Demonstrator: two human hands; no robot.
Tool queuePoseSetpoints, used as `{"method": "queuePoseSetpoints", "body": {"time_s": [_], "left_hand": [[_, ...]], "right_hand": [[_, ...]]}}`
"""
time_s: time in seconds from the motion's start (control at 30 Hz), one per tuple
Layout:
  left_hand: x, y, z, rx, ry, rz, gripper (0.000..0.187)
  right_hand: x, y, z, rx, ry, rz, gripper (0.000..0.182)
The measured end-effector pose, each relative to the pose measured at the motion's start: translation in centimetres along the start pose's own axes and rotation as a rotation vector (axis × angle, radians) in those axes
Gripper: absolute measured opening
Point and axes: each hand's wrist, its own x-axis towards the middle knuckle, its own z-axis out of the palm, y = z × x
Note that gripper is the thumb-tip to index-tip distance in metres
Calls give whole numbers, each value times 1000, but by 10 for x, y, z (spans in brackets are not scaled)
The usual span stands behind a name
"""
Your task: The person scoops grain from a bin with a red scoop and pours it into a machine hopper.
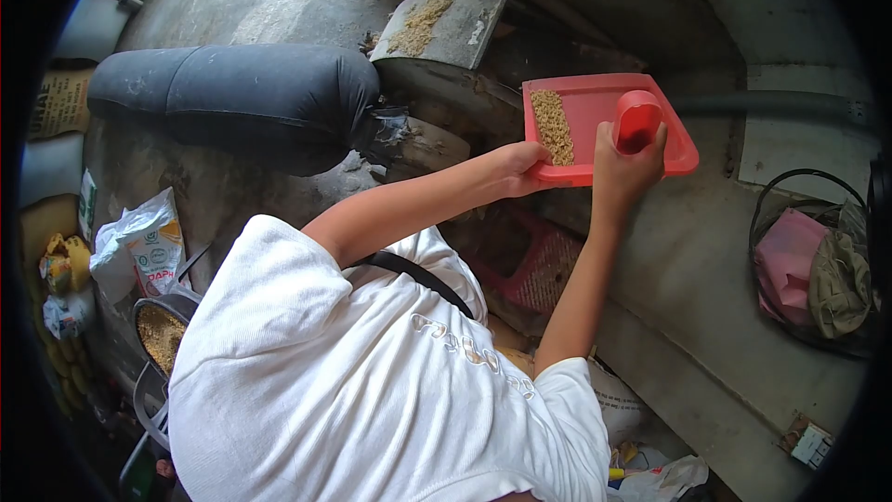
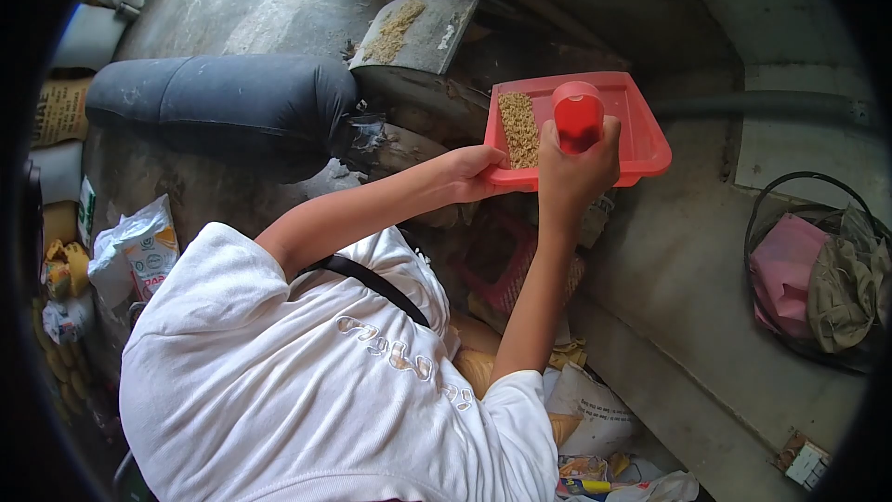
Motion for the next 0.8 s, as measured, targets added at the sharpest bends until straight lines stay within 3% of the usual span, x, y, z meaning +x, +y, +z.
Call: {"method": "queuePoseSetpoints", "body": {"time_s": [0.8], "left_hand": [[-6, 3, 2, 25, 24, 25, 37]], "right_hand": [[5, -7, 3, -9, -20, -25, 28]]}}
